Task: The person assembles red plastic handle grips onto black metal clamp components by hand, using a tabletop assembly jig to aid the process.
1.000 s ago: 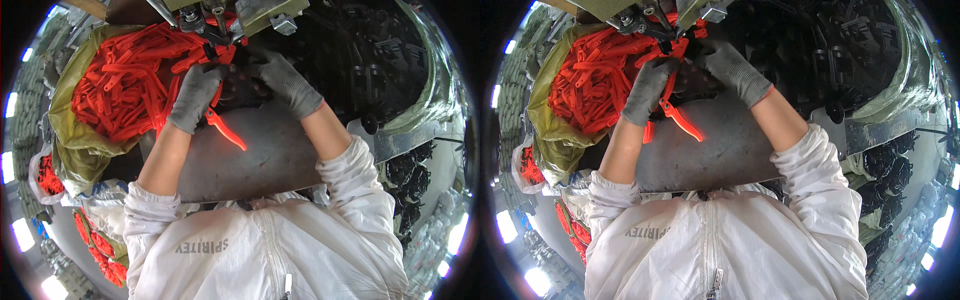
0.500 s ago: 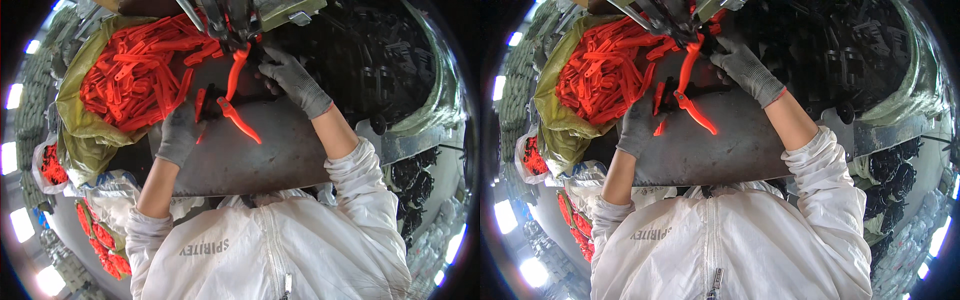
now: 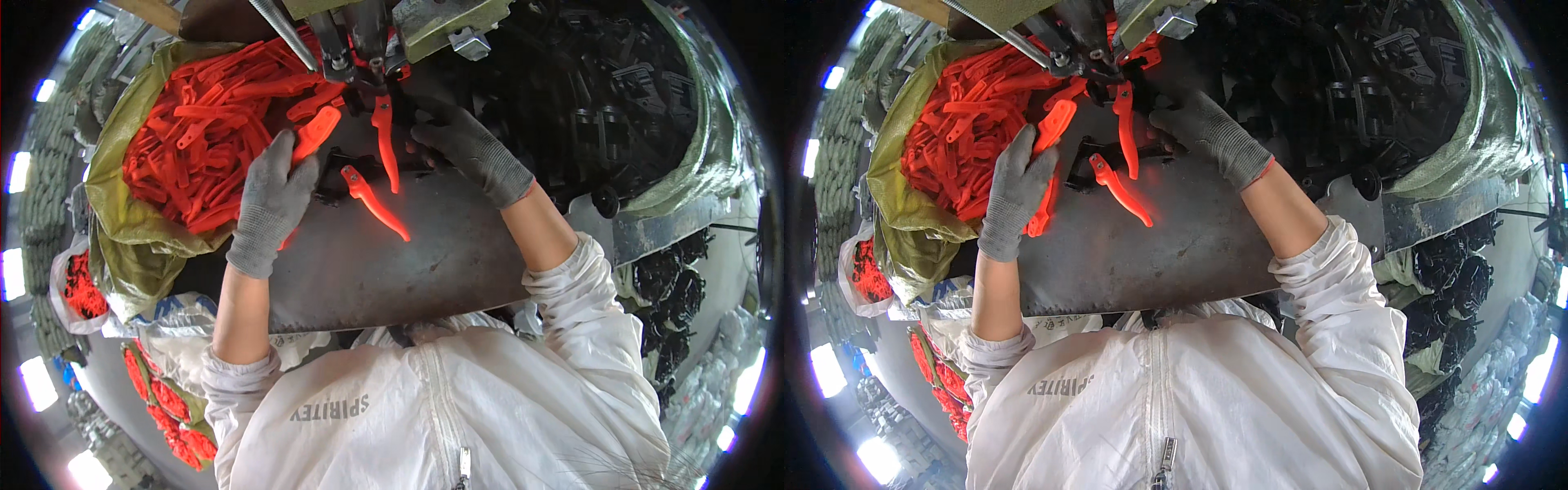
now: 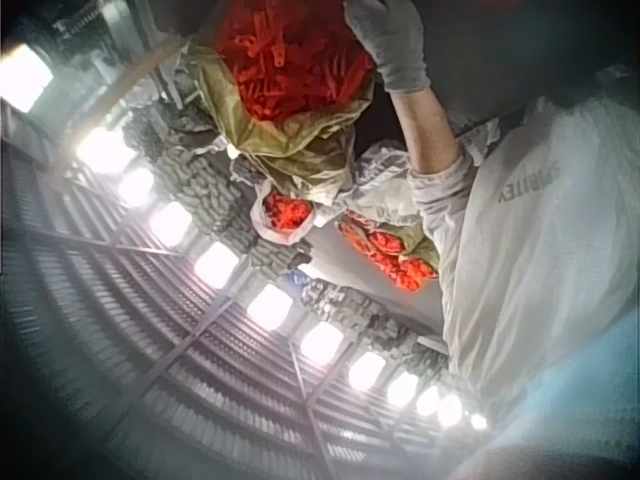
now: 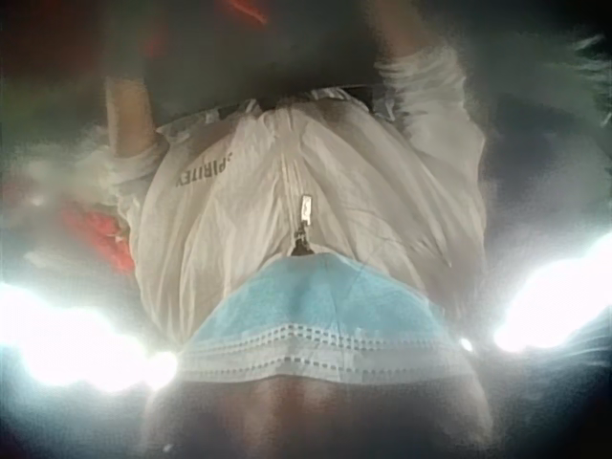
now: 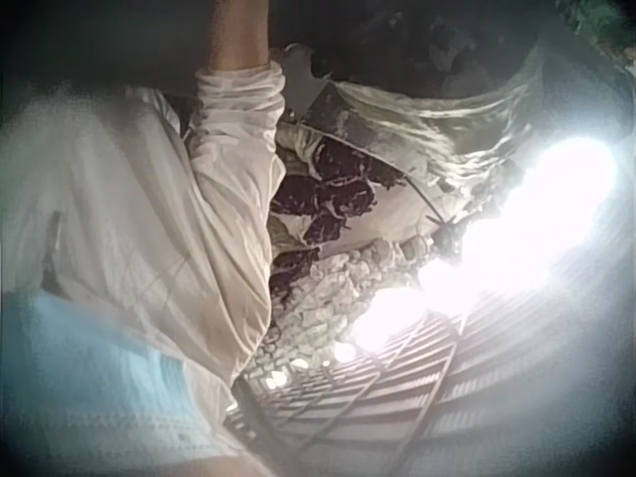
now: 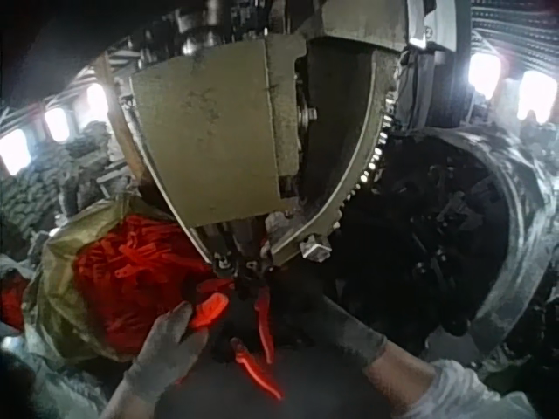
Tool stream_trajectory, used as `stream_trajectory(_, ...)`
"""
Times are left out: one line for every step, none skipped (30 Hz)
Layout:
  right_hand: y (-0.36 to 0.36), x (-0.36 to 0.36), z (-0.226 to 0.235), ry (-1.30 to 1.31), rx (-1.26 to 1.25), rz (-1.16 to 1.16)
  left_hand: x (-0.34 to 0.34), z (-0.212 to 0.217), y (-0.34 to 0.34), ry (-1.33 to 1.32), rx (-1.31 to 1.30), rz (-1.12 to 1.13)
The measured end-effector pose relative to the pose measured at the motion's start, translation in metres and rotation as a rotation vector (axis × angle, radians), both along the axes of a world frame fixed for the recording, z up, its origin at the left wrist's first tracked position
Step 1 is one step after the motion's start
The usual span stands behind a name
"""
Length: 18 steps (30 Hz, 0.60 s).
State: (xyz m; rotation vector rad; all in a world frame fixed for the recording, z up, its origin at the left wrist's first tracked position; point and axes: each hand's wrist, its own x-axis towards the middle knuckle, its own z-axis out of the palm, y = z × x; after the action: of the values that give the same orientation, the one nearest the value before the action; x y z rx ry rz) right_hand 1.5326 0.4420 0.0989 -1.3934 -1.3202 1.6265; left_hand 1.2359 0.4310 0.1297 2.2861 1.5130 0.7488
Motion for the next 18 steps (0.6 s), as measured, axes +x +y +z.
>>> stream_trajectory(0.000,0.000,0.001,-0.003,0.001,-0.022,0.012,0.010,0.000,-0.163,-0.153,-0.050)
stream_trajectory(-0.002,-0.001,0.003,-0.006,0.001,-0.026,0.023,0.016,0.000,-0.166,-0.152,-0.054)
stream_trajectory(-0.004,-0.003,0.004,0.028,0.000,-0.051,0.034,0.019,-0.002,-0.283,-0.203,-0.068)
stream_trajectory(-0.008,-0.005,0.005,0.063,-0.005,-0.081,0.045,0.023,-0.004,-0.400,-0.258,-0.086)
stream_trajectory(-0.013,-0.007,0.009,0.056,-0.009,-0.087,0.057,0.026,-0.005,-0.505,-0.334,-0.091)
stream_trajectory(-0.014,-0.009,0.015,0.050,0.001,-0.085,0.071,0.027,-0.010,-0.512,-0.335,-0.089)
stream_trajectory(-0.015,-0.008,0.021,0.044,0.015,-0.089,0.086,0.030,-0.013,-0.618,-0.354,-0.126)
stream_trajectory(-0.012,-0.002,0.009,0.039,0.017,-0.091,0.094,0.032,-0.015,-0.723,-0.373,-0.163)
stream_trajectory(-0.011,0.008,-0.014,-0.182,0.445,0.062,0.096,0.020,-0.014,-0.691,-0.287,-0.206)
stream_trajectory(-0.010,0.018,-0.024,-0.402,0.873,0.227,0.090,0.003,-0.016,-0.691,-0.283,-0.203)
stream_trajectory(-0.014,0.023,-0.021,-0.393,0.874,0.239,0.073,-0.019,-0.017,-0.398,-0.165,-0.151)
stream_trajectory(-0.023,0.030,-0.012,-0.521,0.554,0.227,0.061,-0.031,-0.017,-0.106,-0.053,-0.109)
stream_trajectory(-0.034,0.038,-0.008,-0.638,0.228,0.204,0.057,-0.031,-0.022,-0.170,-0.219,-0.009)
stream_trajectory(-0.045,0.043,-0.010,-0.636,0.222,0.202,0.051,-0.029,-0.027,-0.168,-0.223,-0.013)
stream_trajectory(-0.057,0.046,-0.008,-0.584,0.178,0.104,0.046,-0.021,-0.034,-0.165,-0.441,0.051)
stream_trajectory(-0.067,0.052,-0.007,-0.537,0.132,0.001,0.042,-0.018,-0.035,-0.166,-0.658,0.109)
stream_trajectory(-0.077,0.060,-0.030,-0.634,0.460,-0.106,0.040,-0.022,-0.032,-0.166,-0.657,0.106)
stream_trajectory(-0.082,0.053,-0.026,-0.624,0.465,-0.100,0.037,-0.026,-0.031,-0.227,-0.609,0.085)
